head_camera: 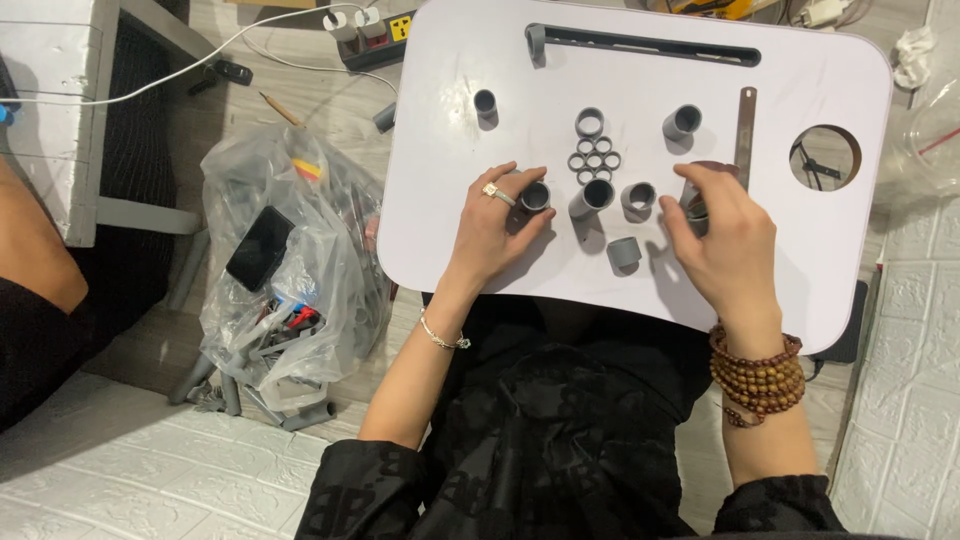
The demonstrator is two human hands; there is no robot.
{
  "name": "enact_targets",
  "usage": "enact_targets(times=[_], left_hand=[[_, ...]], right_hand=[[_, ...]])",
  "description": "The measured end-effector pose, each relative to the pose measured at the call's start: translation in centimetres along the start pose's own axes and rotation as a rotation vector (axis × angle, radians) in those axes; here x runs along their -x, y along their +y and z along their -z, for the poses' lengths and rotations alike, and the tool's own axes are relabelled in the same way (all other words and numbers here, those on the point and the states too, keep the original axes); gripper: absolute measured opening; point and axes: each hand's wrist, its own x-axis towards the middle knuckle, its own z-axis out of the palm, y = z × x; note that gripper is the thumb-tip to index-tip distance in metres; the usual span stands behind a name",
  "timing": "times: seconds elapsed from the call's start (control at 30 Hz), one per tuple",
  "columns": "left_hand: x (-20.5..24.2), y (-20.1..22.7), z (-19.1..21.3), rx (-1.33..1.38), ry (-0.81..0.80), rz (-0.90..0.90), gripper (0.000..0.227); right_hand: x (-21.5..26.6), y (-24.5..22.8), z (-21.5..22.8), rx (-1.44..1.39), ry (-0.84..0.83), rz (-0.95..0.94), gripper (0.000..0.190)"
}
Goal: Arrange grey PVC pipe fittings on a white tray by picking them from a plastic bag
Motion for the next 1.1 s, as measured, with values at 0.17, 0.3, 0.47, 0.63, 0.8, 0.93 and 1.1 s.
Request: enact_targets(times=[0.17, 0.3, 0.47, 0.63, 0.8, 0.93, 1.1], left_hand=[[-0.2, 0.4, 0.3, 0.05, -0.025, 0.011, 0.04], [-0.7, -0.1, 0.6, 0.156, -0.093, 0.007, 0.034], [-3.4, -0.7, 1.7, 0.174, -0.059, 0.005, 0.021], [-7.5, 1.5, 2.2, -0.001, -0.27, -0.077, 0.015], [-9.7, 1.4, -0.2, -0.166, -0.557, -0.113, 0.018], [-9.7, 2.2, -0.7, -0.193, -0.6, -0.007, 0.02], [-9.9, 2.1, -0.7, -0.252, -0.633, 0.06, 0.021]], right_hand=[[0.8, 0.5, -0.7, -0.176, 0.097, -0.025, 0.019], [0.8, 0.0, -0.2, -0.146, 0.059, -0.094, 0.031], [0.8, 0.6, 0.7, 0.157, -0.112, -0.099, 0.022], [1.2, 0.7, -0.1, 0.355, -0.209, -0.09, 0.031], [1.1, -0.2, 1.2, 0.048, -0.157, -0.15, 0.036], [1.0, -1.0, 2.5, -0.258, -0.209, -0.234, 0.047], [1.1, -2.0, 2.2, -0.224, -0.082, -0.144, 0.041]])
